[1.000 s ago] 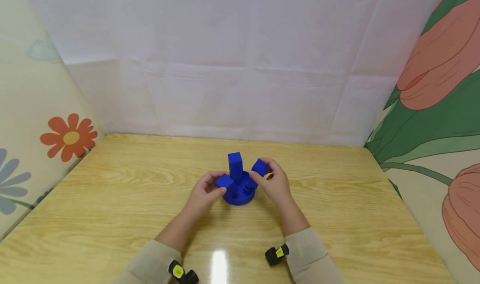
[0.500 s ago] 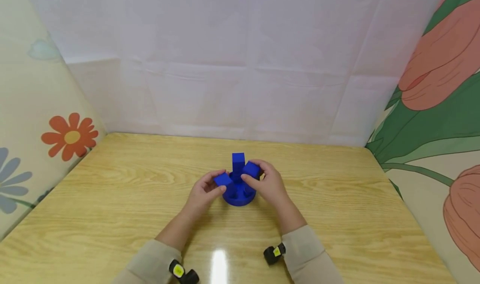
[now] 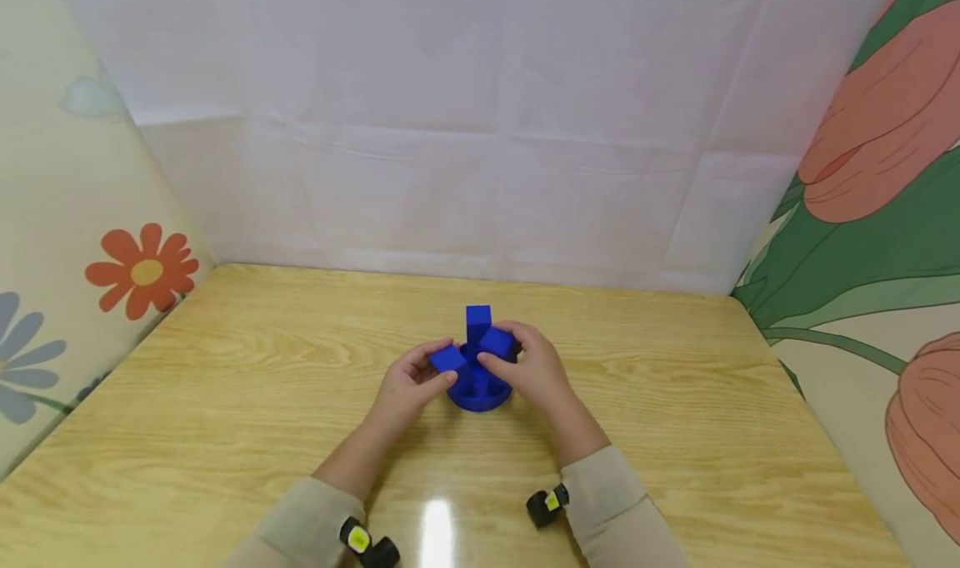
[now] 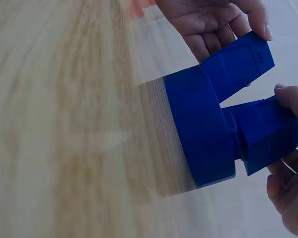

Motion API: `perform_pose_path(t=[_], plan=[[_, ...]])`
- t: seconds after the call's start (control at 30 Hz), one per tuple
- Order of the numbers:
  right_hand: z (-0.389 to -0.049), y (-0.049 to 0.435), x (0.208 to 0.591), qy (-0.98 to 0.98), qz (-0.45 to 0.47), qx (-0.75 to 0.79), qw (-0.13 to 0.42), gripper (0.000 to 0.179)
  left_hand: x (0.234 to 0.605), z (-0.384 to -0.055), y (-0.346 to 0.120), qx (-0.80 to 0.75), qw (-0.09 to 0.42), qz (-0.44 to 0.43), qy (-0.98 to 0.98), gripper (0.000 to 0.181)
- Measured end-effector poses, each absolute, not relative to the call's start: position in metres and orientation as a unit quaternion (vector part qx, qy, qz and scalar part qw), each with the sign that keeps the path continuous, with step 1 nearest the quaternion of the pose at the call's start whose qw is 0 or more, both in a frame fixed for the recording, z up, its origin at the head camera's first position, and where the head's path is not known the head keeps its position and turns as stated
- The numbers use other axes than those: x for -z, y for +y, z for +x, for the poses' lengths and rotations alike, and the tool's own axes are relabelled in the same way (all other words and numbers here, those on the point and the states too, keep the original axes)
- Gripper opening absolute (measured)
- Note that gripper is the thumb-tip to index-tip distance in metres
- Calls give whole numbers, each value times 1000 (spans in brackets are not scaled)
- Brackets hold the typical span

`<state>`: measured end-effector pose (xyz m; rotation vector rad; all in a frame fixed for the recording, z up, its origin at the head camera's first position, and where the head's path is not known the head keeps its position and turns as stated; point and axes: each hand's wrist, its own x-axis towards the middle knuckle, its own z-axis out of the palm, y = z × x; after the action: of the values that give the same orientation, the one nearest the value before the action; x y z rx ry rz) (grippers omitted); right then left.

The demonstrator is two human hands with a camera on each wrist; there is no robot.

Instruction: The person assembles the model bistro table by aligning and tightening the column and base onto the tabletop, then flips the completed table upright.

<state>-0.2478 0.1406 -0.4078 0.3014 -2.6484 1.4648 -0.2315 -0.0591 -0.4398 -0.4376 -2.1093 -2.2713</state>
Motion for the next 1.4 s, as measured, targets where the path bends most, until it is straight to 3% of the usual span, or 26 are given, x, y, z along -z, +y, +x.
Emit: perform_pose_path(t=[0.7,0.97,1.2,1.4], plan=[[-250,149,405,-864,170,-473,23,42,436,-232,-59,718,11,-134,-683,45],[-254,150,406,-859,106,-502,-8,47,438,-231,-60,708,11,-139,-693,46],[-253,154,413,-841,89,-532,33,35,442,-230,-60,700,42,-170,-692,48],[-252,159,416,-827,75,-556,48,32,440,-232,-58,699,13,-128,-703,44]])
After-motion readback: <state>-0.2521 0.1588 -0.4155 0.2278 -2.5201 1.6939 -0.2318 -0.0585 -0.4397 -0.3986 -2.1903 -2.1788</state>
